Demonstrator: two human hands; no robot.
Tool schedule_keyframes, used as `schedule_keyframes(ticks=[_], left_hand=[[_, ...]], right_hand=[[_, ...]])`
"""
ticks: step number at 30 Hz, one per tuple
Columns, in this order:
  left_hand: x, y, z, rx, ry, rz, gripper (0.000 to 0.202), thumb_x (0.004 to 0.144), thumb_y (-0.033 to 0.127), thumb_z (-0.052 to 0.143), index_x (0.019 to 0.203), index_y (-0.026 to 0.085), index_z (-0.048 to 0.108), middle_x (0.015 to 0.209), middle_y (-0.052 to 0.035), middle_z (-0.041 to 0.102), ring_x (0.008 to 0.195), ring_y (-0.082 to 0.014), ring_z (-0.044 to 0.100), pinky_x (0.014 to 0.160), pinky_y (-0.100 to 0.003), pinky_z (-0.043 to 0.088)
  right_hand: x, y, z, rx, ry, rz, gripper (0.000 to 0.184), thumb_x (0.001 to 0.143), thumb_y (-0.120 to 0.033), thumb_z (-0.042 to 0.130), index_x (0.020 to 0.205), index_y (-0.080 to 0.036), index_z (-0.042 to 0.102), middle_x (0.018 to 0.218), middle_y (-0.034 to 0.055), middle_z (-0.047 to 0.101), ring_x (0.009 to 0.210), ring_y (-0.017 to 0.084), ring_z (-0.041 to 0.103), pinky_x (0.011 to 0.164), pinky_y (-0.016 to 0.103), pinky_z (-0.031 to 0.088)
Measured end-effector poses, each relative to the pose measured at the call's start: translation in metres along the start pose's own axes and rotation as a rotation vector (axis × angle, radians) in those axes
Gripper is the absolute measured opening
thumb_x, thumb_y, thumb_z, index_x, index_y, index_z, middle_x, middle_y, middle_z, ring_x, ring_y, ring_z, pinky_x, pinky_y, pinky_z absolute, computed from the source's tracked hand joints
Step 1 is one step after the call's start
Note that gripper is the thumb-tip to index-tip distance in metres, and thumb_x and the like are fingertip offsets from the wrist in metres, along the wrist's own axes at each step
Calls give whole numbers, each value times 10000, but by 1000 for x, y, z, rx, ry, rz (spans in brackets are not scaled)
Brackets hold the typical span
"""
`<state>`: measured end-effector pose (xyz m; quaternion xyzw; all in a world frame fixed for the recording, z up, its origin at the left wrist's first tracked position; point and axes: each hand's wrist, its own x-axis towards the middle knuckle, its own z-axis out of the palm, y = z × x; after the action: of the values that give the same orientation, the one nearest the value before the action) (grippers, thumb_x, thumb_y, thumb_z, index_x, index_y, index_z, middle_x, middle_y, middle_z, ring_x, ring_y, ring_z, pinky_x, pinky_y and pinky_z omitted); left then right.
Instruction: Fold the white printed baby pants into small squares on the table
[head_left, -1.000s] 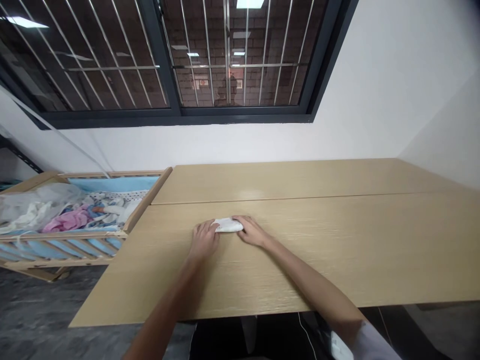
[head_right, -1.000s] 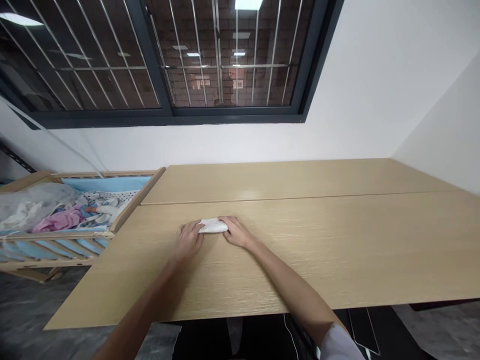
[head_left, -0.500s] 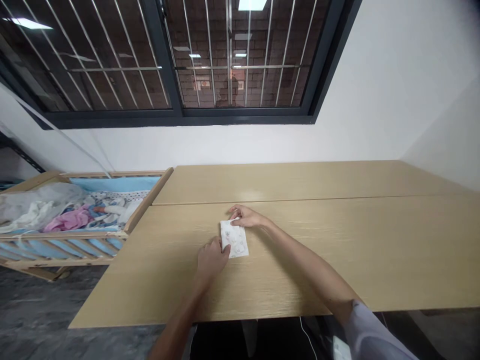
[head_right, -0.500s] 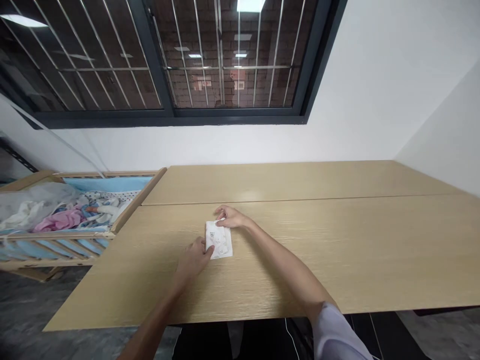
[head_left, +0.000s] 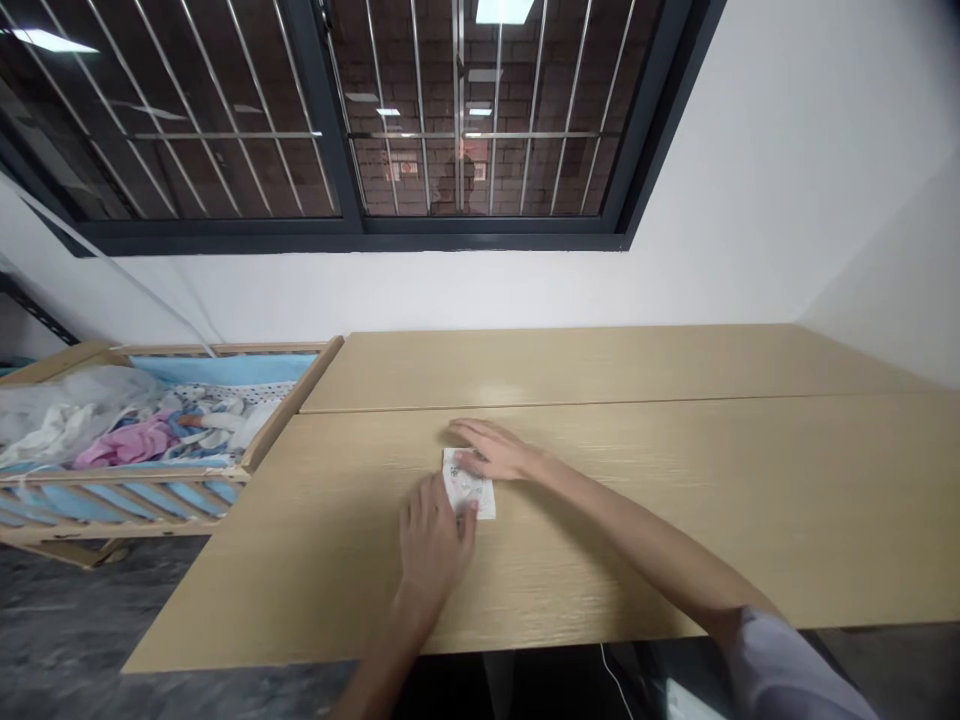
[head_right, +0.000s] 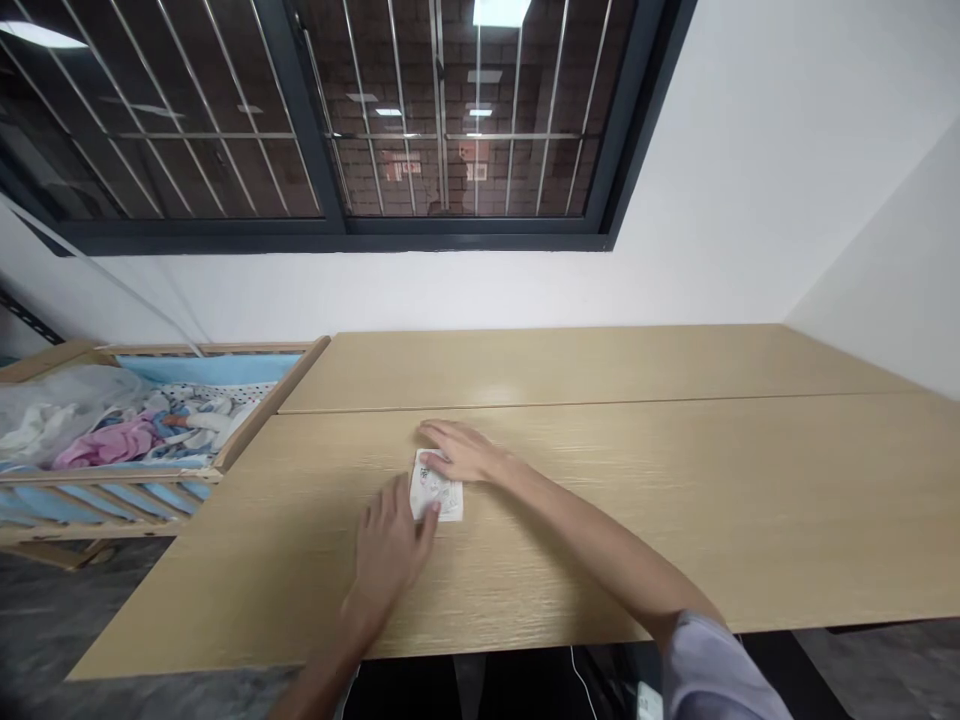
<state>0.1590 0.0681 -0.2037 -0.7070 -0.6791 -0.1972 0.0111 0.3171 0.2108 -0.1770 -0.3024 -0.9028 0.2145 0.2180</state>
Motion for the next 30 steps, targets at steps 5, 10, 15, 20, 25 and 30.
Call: schedule_keyframes(ticks=[5,10,15,20,25,30], left_hand=[[-49,24,35,-73,-52,114,634,959,556,423,1379,101,558,1447,-257,526,1419,-441,386,1079,-605,402],[-65,26,56,-9,-99,116,620,969,534,415,1314,66,631,1367,-261,596,1379,-443,448,1131,-612,364],[-65,21,52,33,-16,153,637,975,488,437,1415,36,525,1481,-251,499,1409,-405,420,1104,-547,408],[-67,23,55,78,35,169,658,973,442,452,1481,24,429,1576,-234,374,1469,-379,326,1103,-491,408],[-62,22,48,42,1,168,646,974,455,450,1449,17,461,1523,-243,451,1439,-375,379,1092,-494,412],[-32,1,14,-48,10,63,426,1025,409,368,1222,130,624,1325,-166,620,1222,-286,576,1018,-418,454]], right_hand=[[-24,-42,6,-31,-290,-369,643,1019,-393,465,1605,-248,243,1661,51,250,1542,209,212,1261,430,167],[-40,-25,40,-14,-365,-470,657,1023,-388,464,1606,-185,238,1642,101,273,1541,192,206,1263,382,153],[-28,5,40,-55,-345,-416,621,1045,-407,418,1603,-188,255,1639,101,287,1538,205,223,1265,396,159],[-9,24,26,-81,-319,-395,633,1055,-390,394,1617,-185,190,1647,95,261,1545,193,196,1276,393,104],[-10,21,24,-29,-287,-334,627,1044,-399,415,1615,-237,213,1658,49,256,1540,194,217,1276,390,124],[-20,16,16,-79,1,-31,592,1037,-407,432,1583,-215,308,1612,119,367,1493,268,313,1229,469,232]])
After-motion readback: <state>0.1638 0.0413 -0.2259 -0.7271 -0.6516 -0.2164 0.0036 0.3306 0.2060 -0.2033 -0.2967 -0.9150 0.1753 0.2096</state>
